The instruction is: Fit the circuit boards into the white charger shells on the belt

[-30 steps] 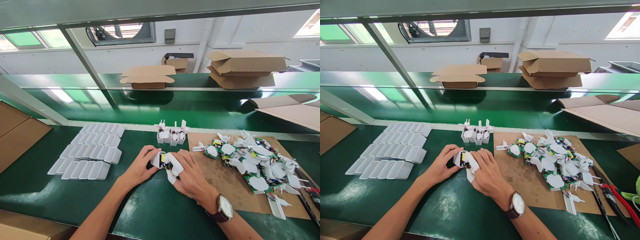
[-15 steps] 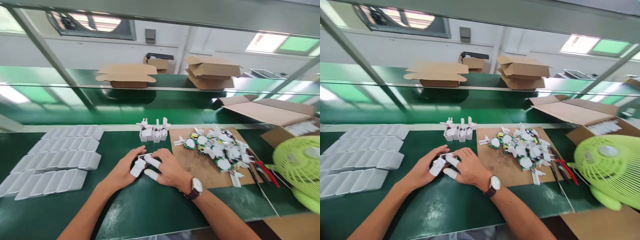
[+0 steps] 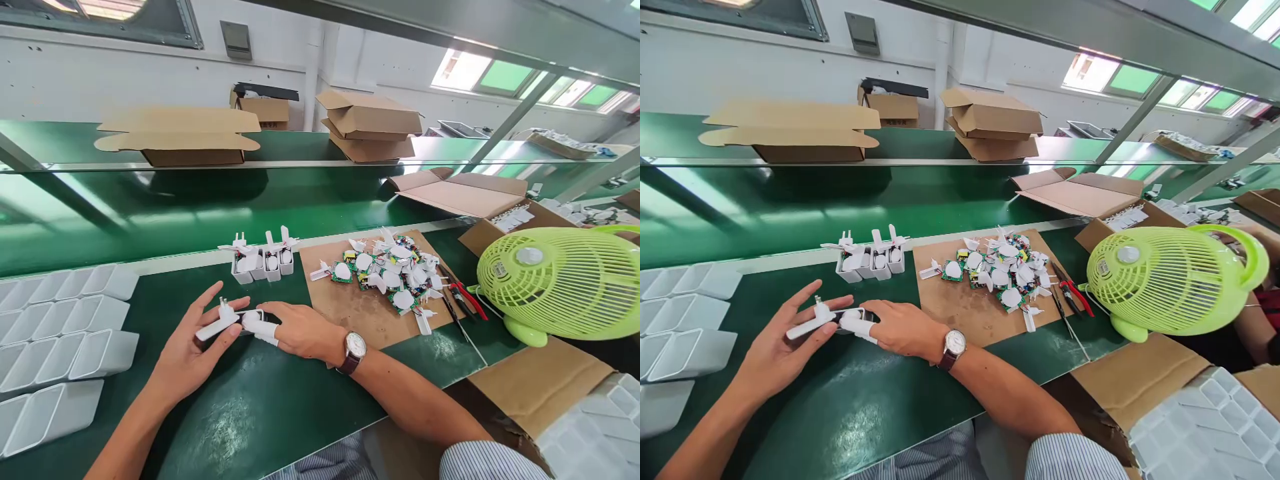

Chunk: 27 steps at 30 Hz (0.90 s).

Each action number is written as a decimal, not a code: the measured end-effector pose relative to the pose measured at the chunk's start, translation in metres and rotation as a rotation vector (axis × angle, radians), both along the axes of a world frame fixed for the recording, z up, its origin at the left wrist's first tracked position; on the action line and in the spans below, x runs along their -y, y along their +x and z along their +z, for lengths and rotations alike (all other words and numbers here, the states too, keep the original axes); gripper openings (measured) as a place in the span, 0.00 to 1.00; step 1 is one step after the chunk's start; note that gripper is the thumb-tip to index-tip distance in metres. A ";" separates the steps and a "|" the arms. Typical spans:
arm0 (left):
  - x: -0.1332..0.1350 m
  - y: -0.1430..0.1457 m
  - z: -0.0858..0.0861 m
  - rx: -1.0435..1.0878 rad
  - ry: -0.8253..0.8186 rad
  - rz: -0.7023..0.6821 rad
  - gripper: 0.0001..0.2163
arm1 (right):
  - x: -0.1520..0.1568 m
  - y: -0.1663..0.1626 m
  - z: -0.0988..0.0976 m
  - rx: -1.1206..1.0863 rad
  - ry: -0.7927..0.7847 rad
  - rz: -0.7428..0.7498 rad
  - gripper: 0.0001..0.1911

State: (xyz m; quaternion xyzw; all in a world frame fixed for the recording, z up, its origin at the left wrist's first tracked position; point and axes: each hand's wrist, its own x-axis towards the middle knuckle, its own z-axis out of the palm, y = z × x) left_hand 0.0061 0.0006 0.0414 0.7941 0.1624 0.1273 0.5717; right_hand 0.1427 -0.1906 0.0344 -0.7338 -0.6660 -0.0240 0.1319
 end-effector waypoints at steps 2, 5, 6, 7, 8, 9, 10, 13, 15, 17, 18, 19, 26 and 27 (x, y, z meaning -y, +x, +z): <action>0.000 0.000 0.001 0.022 0.039 -0.021 0.41 | 0.001 -0.002 0.001 -0.021 0.054 -0.018 0.18; 0.003 -0.002 0.003 0.122 0.068 -0.047 0.45 | 0.004 -0.006 0.001 -0.115 0.215 -0.045 0.16; 0.003 -0.003 0.003 0.151 0.077 -0.051 0.46 | 0.005 -0.007 -0.001 -0.147 0.260 -0.052 0.15; 0.004 -0.003 0.003 0.167 0.091 -0.054 0.46 | 0.005 -0.008 -0.002 -0.170 0.285 -0.053 0.14; 0.005 -0.003 0.002 0.170 0.110 -0.050 0.45 | 0.004 -0.008 -0.004 -0.184 0.291 -0.046 0.13; 0.005 -0.003 0.002 0.167 0.131 -0.039 0.43 | 0.003 -0.009 -0.006 -0.193 0.293 -0.041 0.11; 0.005 -0.003 0.001 0.158 0.151 -0.029 0.41 | 0.002 -0.010 -0.007 -0.199 0.293 -0.039 0.10; 0.004 -0.003 0.000 0.134 0.177 -0.025 0.32 | -0.001 -0.012 -0.008 -0.228 0.284 -0.053 0.12; 0.001 -0.004 0.001 0.109 0.179 -0.056 0.27 | -0.002 -0.013 -0.007 -0.262 0.288 -0.065 0.15; -0.001 -0.005 0.002 0.089 0.188 -0.089 0.23 | -0.002 -0.014 -0.004 -0.282 0.301 -0.064 0.18; -0.002 -0.005 0.002 0.083 0.196 -0.100 0.22 | -0.002 -0.014 -0.004 -0.288 0.314 -0.058 0.18; -0.003 -0.006 0.002 0.081 0.203 -0.105 0.21 | -0.002 -0.014 -0.003 -0.295 0.327 -0.051 0.18; -0.003 -0.005 0.005 0.053 0.244 -0.103 0.19 | -0.004 -0.013 -0.002 -0.350 0.339 -0.052 0.16; -0.003 -0.005 0.006 0.051 0.244 -0.101 0.18 | -0.005 -0.013 -0.001 -0.331 0.321 -0.047 0.16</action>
